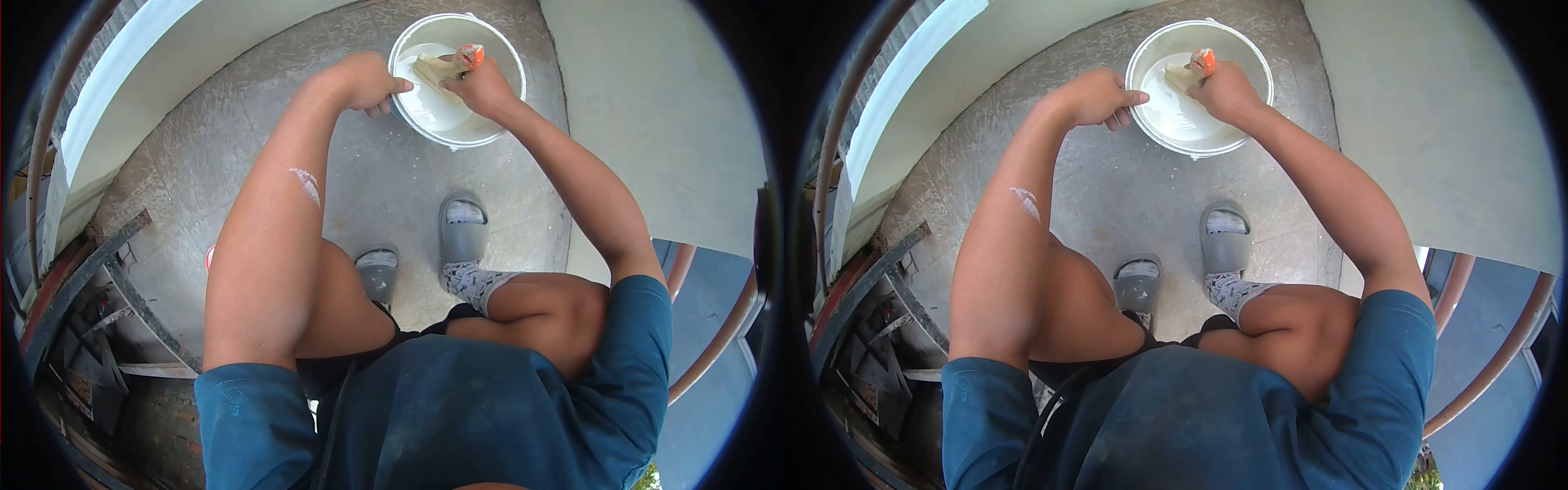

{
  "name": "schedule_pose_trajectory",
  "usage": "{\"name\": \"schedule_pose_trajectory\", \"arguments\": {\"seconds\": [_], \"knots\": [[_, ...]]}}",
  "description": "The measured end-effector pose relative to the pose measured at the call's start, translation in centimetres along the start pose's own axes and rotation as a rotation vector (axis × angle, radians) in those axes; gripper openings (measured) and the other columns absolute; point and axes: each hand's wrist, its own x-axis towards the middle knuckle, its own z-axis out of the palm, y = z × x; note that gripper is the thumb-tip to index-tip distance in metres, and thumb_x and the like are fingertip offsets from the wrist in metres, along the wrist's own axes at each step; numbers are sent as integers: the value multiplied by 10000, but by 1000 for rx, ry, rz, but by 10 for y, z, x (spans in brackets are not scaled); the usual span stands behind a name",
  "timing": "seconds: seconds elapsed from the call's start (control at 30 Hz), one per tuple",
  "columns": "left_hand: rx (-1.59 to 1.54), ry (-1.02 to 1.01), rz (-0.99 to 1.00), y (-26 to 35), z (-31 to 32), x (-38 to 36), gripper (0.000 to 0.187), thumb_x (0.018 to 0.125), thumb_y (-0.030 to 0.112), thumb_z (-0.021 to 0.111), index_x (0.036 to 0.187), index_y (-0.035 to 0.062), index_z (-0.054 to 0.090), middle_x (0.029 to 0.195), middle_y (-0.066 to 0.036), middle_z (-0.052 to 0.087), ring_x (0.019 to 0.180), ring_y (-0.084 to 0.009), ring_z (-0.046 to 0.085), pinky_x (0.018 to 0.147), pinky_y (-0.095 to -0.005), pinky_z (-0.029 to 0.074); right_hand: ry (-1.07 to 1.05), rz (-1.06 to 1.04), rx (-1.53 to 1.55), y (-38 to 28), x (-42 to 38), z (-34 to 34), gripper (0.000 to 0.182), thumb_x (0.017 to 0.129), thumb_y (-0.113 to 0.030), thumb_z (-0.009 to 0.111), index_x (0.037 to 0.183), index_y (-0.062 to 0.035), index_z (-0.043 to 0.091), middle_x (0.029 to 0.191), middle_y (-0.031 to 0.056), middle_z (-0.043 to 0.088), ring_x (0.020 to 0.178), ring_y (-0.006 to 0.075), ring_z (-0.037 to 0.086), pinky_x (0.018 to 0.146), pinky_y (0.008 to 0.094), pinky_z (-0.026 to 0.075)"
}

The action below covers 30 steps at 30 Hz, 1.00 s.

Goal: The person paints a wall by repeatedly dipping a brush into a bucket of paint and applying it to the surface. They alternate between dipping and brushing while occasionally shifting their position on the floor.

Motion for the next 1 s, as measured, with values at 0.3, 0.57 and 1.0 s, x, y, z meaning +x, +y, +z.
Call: {"name": "schedule_pose_trajectory", "arguments": {"seconds": [0.3,0.57,1.0], "knots": [[21,34,3,-1,3,-2,413,912,385,553,897,-13,662,787,-103,686,685,-206,665,736,-368,497,-41,-19,-45,-4,1,-1,351,740,-170,727,1059,-41,660,855,182,671,778,308,657,732,371,503],[122,71,-13,-3,5,-2,465,900,417,559,893,-36,665,792,-131,684,693,-231,672,699,-367,509,-41,-12,-25,-8,2,-7,328,745,-193,724,989,16,653,821,183,669,744,301,660,700,368,510],[81,127,-55,-16,-7,-10,562,776,480,697,894,-66,633,834,-197,669,780,-272,670,713,-378,512,78,13,646,-29,-63,-123,431,794,-115,669,1165,74,557,990,117,646,919,178,623,802,307,498]]}}
